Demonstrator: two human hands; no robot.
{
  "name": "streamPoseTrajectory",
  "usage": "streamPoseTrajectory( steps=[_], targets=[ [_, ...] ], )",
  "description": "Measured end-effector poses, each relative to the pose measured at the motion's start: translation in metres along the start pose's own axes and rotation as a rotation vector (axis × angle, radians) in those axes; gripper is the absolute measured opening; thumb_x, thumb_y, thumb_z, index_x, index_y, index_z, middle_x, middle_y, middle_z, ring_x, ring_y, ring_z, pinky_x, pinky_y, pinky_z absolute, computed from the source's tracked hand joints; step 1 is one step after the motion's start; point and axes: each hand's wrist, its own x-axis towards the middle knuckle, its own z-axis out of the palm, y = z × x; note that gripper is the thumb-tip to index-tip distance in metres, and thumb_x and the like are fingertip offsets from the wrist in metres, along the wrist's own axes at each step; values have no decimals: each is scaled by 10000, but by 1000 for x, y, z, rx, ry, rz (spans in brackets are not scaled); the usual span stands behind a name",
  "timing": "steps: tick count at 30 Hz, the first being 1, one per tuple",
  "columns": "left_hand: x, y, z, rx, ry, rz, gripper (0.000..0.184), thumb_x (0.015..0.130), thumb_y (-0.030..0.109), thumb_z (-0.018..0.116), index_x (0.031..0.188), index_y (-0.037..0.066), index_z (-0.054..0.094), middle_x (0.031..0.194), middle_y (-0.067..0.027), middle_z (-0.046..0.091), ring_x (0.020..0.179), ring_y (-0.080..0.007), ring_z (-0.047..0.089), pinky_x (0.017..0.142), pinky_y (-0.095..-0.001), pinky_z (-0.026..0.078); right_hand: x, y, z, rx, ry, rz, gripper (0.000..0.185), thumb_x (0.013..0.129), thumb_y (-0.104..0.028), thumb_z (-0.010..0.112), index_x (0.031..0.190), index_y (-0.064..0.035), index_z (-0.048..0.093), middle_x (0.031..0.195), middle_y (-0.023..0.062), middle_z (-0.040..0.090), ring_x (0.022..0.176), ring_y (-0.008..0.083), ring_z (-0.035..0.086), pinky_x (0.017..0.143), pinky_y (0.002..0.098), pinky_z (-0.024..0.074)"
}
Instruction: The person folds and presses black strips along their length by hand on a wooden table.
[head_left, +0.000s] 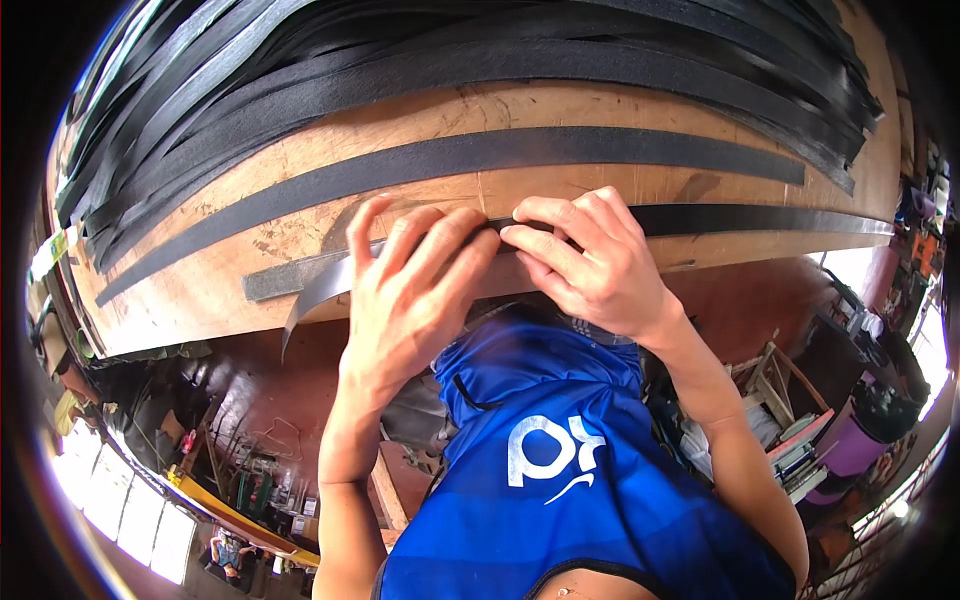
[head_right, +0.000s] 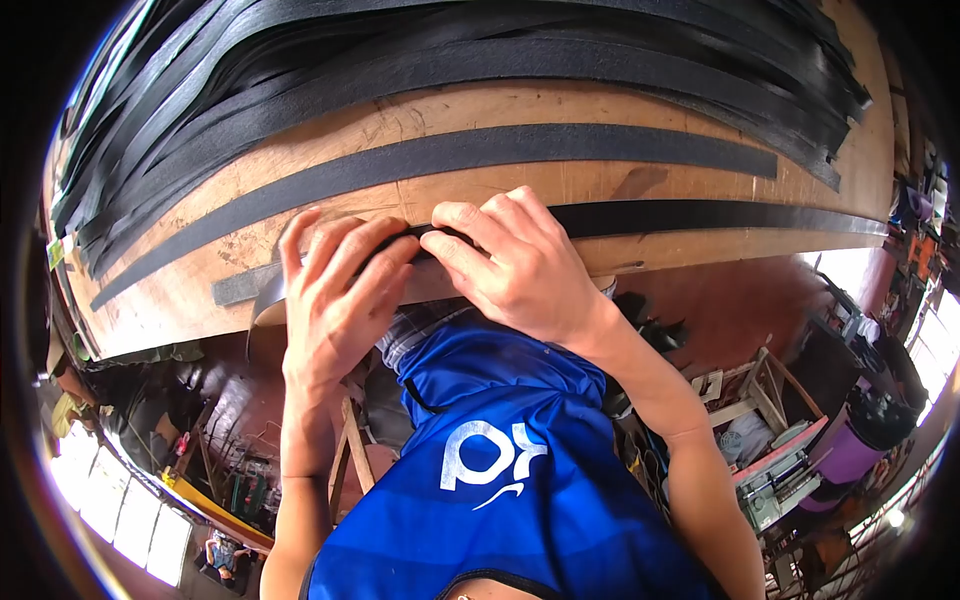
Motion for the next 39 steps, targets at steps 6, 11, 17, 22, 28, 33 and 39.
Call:
streamPoseTrajectory(
  steps=[6,11,17,22,28,33,39],
  targets=[
    [-28,-33,-40,142,-68,-177,641,715,19,805,1334,153,709,1232,-55,700,1135,-277,650,1115,-477,433,-7,16,-20,-99,-17,-45,288,810,-100,827,1093,-92,770,1161,16,687,894,200,634,847,377,501],
    [-41,-41,-44,98,-20,-151,545,746,-33,714,1279,80,698,1179,-94,705,1054,-330,656,1021,-465,490,-18,26,-38,-127,-18,-2,246,847,-76,804,1089,-89,763,1154,7,684,898,226,632,832,385,492],
    [-31,-33,-48,-122,69,-145,531,780,-38,709,1297,81,712,1167,-111,719,1021,-362,682,919,-461,552,-12,14,-26,-73,8,11,293,887,-95,791,1176,-90,745,1206,28,681,939,244,644,862,402,506],
    [-28,-35,-53,-180,55,-72,458,808,49,821,1257,116,766,1204,-84,735,1024,-324,692,933,-431,554,1,6,-7,-48,10,-67,327,884,-118,807,1199,-83,729,1172,35,672,952,237,648,873,398,513],
    [-34,-42,-48,-113,-5,-75,356,819,89,856,1170,134,816,1205,-58,748,985,-285,683,892,-406,554,4,9,-6,-34,7,-63,240,849,-95,823,1077,-76,751,1112,19,669,876,219,628,829,376,502],
    [-34,-48,-43,-126,1,-65,372,801,68,867,1164,140,823,1200,-52,765,939,-271,692,844,-395,564,8,8,-8,-10,-22,-39,238,826,-79,825,1054,-84,757,1090,15,665,839,203,610,802,372,493],
    [-32,-51,-41,-169,-2,-79,408,748,27,884,1138,134,834,1185,-54,786,905,-256,719,793,-387,593,8,4,-8,13,-64,-4,271,807,-68,831,1068,-90,760,1093,17,656,845,206,604,779,374,474]
  ],
)
